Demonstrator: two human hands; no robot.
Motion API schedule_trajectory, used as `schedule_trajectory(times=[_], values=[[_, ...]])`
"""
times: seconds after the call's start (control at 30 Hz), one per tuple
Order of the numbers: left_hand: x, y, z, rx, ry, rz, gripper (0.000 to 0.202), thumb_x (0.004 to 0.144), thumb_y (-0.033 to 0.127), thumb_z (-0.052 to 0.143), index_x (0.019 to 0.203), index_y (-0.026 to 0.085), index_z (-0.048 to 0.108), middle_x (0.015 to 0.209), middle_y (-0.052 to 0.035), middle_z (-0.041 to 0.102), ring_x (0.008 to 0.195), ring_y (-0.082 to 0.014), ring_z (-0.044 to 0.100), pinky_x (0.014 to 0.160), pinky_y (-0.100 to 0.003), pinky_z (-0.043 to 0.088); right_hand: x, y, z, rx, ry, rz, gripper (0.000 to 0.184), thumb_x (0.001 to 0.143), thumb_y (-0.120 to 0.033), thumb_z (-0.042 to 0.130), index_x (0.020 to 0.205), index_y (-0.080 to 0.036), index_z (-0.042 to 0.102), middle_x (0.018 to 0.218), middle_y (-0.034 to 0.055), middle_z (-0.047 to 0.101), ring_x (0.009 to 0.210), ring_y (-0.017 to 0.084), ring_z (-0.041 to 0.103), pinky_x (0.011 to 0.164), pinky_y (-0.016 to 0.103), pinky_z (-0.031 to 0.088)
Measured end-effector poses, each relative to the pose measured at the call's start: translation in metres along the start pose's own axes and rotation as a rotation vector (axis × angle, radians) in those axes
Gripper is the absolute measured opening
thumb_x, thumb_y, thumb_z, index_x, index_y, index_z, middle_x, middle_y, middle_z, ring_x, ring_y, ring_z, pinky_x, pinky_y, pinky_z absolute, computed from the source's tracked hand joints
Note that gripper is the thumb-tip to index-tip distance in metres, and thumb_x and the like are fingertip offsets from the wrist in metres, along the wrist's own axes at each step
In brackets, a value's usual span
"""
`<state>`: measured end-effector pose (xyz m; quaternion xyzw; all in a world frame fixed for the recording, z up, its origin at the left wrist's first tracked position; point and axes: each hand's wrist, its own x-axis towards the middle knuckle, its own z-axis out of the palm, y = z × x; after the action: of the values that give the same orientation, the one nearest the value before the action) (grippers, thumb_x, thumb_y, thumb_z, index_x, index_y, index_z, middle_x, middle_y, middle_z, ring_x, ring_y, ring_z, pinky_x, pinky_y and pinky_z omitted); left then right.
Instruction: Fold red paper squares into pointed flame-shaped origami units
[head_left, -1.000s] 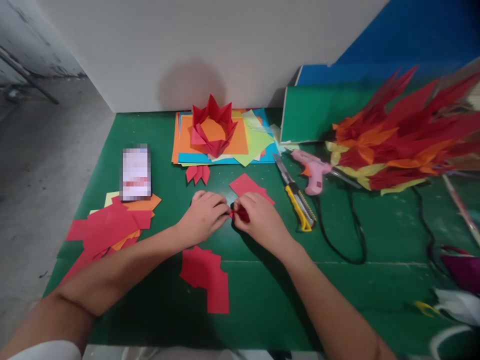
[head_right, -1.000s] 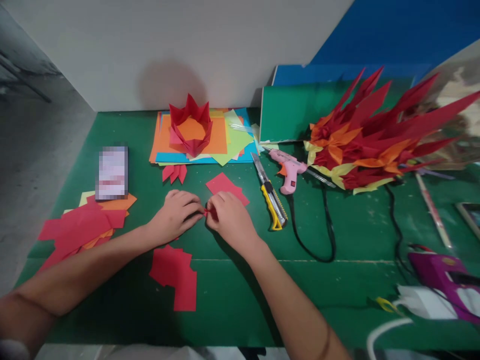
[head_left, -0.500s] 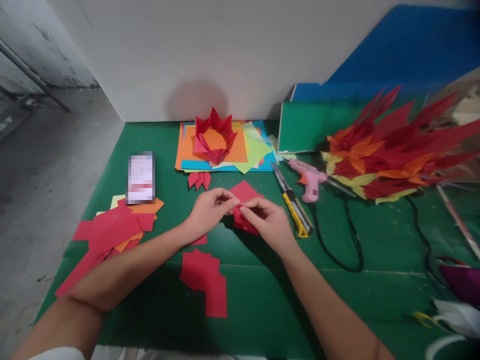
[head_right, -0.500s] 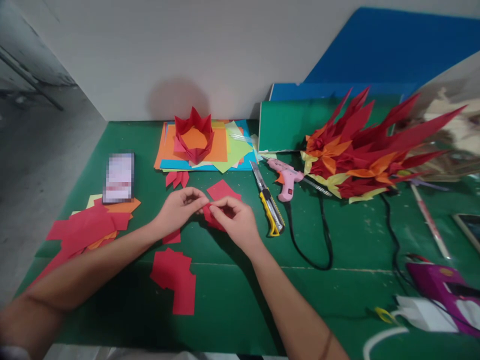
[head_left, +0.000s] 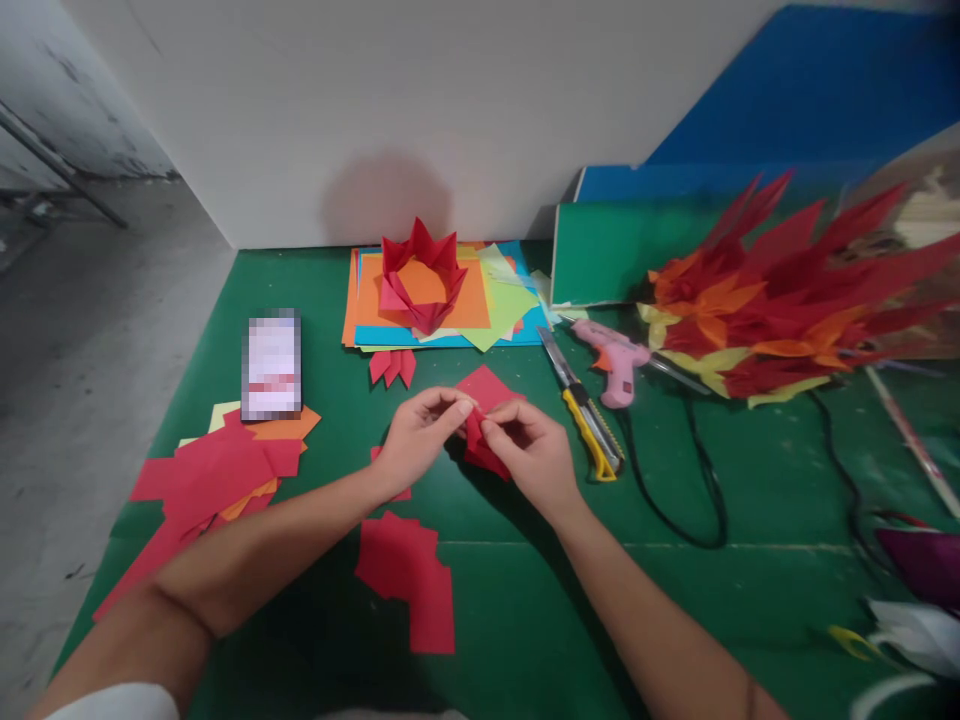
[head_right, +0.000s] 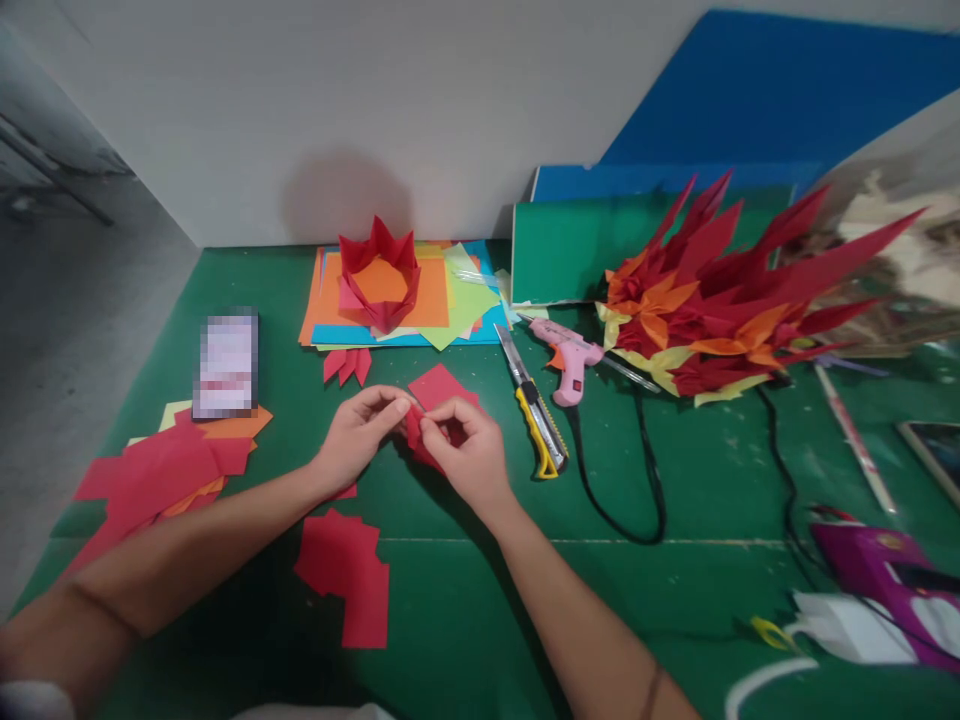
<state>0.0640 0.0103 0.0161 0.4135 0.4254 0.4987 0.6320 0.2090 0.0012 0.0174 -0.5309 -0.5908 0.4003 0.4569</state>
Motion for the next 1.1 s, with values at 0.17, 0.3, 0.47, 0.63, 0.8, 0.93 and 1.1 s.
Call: schedule_trajectory(times=[0.17, 0.3, 0.47, 0.63, 0.8, 0.93, 1.1], values=[[-0.0005, -0.0056, 0.0001, -0.010, 0.037, 0.004, 0.029, 0.067, 0.038, 0.076, 0.078, 0.015, 0.062, 0.074, 0.0002, 0.064, 0.064, -0.0082, 0.057, 0.064, -0.021, 0.048, 0.0003, 0.0019, -0.0019, 0.041, -0.015, 0.003, 0.011, 0.073, -0.028, 0.062, 0.067, -0.020, 0.058, 0.064, -0.0005, 0.061, 0.059, 0.014, 0.056, 0.058, 0.027, 0.047], [-0.0011, -0.0078, -0.0003, 0.064, 0.072, 0.030, 0.025, 0.070, 0.037, 0.073, 0.078, 0.015, 0.064, 0.076, -0.0011, 0.065, 0.068, -0.0101, 0.058, 0.067, -0.024, 0.049, 0.0008, 0.0003, -0.0038, 0.063, -0.058, 0.000, 0.015, 0.076, -0.031, 0.061, 0.067, -0.020, 0.057, 0.065, -0.0004, 0.060, 0.062, 0.014, 0.056, 0.061, 0.027, 0.047], [-0.0015, -0.0095, -0.0010, 0.038, 0.070, 0.118, 0.025, 0.069, 0.032, 0.075, 0.084, 0.017, 0.062, 0.081, -0.0013, 0.066, 0.076, -0.0115, 0.061, 0.072, -0.025, 0.050, 0.0012, -0.0013, -0.0047, 0.082, -0.084, 0.018, 0.018, 0.077, -0.034, 0.063, 0.065, -0.022, 0.056, 0.061, -0.0017, 0.057, 0.056, 0.013, 0.053, 0.055, 0.026, 0.045], [-0.0023, -0.0093, -0.0014, 0.063, 0.089, 0.156, 0.023, 0.067, 0.032, 0.077, 0.073, 0.016, 0.060, 0.072, 0.0009, 0.062, 0.068, -0.0098, 0.058, 0.066, -0.023, 0.049, 0.0011, 0.0000, -0.0045, 0.107, -0.130, 0.040, 0.020, 0.076, -0.037, 0.064, 0.065, -0.023, 0.055, 0.057, -0.0023, 0.055, 0.054, 0.013, 0.053, 0.051, 0.026, 0.045], [-0.0053, -0.0044, -0.0012, 0.129, 0.103, 0.165, 0.017, 0.069, 0.030, 0.074, 0.073, 0.016, 0.066, 0.074, -0.0014, 0.067, 0.069, -0.0119, 0.061, 0.066, -0.025, 0.052, 0.0014, 0.0007, -0.0046, 0.109, -0.147, 0.018, 0.019, 0.076, -0.035, 0.064, 0.066, -0.023, 0.055, 0.058, -0.0025, 0.056, 0.055, 0.013, 0.054, 0.053, 0.027, 0.046], [-0.0075, -0.0044, -0.0014, 0.147, 0.088, 0.162, 0.015, 0.069, 0.029, 0.074, 0.075, 0.016, 0.067, 0.075, -0.0021, 0.068, 0.070, -0.0124, 0.062, 0.063, -0.024, 0.053, 0.0022, 0.0013, -0.0052, 0.121, -0.159, 0.018, 0.018, 0.076, -0.033, 0.064, 0.065, -0.022, 0.054, 0.058, -0.0027, 0.055, 0.055, 0.012, 0.053, 0.052, 0.026, 0.046], [-0.0083, -0.0081, -0.0003, 0.115, 0.067, 0.109, 0.019, 0.070, 0.029, 0.072, 0.080, 0.015, 0.064, 0.079, -0.0033, 0.066, 0.070, -0.0114, 0.062, 0.060, -0.021, 0.051, 0.0033, 0.0018, -0.0071, 0.120, -0.171, 0.044, 0.020, 0.075, -0.035, 0.066, 0.064, -0.021, 0.055, 0.061, -0.0025, 0.056, 0.055, 0.012, 0.052, 0.053, 0.025, 0.045]])
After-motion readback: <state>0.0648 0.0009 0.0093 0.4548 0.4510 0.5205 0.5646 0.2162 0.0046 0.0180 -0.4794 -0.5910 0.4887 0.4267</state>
